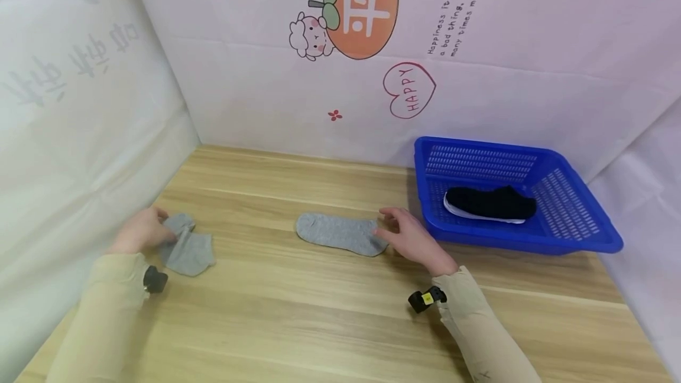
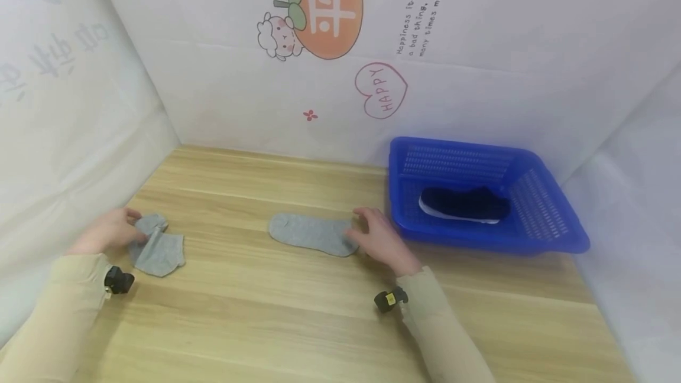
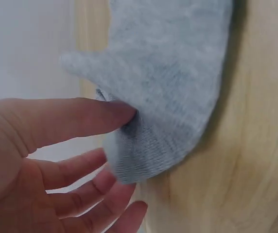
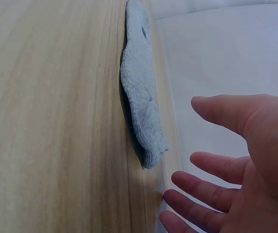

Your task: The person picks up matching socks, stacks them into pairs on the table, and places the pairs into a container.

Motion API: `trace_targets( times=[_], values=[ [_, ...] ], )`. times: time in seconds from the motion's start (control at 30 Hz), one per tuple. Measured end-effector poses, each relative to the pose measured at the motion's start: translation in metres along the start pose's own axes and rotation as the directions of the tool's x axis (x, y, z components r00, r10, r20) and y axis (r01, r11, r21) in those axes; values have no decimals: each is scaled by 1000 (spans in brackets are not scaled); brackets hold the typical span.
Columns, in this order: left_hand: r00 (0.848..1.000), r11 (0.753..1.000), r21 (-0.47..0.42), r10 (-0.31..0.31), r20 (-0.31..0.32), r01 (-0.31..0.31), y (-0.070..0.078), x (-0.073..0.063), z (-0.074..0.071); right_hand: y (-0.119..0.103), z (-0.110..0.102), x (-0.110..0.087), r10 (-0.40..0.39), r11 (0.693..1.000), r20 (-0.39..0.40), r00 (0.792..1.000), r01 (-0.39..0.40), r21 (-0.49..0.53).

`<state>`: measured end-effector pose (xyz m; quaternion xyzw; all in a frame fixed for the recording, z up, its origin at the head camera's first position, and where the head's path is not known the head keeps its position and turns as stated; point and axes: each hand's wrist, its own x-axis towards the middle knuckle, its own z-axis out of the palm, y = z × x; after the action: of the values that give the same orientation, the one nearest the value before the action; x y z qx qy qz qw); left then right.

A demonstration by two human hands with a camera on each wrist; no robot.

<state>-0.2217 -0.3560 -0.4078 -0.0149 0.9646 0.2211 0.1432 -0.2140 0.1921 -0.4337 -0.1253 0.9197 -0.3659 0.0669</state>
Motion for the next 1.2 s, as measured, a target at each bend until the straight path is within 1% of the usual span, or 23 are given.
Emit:
trace_targets(
  times=[0.07,0.13,0.27,0.33,0.57,0.67,0.8,0.93,1.2],
  values=[
    [1000,1000,-6,-18,7,18,2,2,-1,0,0,0,1,1000,-7,1000,-1,2],
    [1000,1000,-19,-21,13,21,3,3,-3,1,1,0,3,1000,-9,1000,-3,1],
    [1000,1000,-21,1,13,0,6,4,-3,0,2,0,6,1000,-9,1000,-6,-3],
    [1000,1000,-7,9,13,-9,9,5,-2,0,1,0,1,1000,-13,1000,-1,-10],
    [998,999,-31,43,-34,-45,15,14,7,-1,2,1,19,1000,-12,1000,-19,2],
    [998,998,-35,57,-23,-58,18,14,9,-2,4,0,22,1000,-15,1000,-22,2],
    [996,996,-33,84,-12,-84,27,11,7,-3,4,-1,19,1000,-23,1000,-19,-3],
    [994,994,-12,104,-38,-105,36,11,4,-4,5,-1,10,1000,-32,999,-10,-5],
    [987,987,-46,150,-61,-153,46,12,3,-3,7,-1,10,1000,-52,999,-10,7]
  ],
)
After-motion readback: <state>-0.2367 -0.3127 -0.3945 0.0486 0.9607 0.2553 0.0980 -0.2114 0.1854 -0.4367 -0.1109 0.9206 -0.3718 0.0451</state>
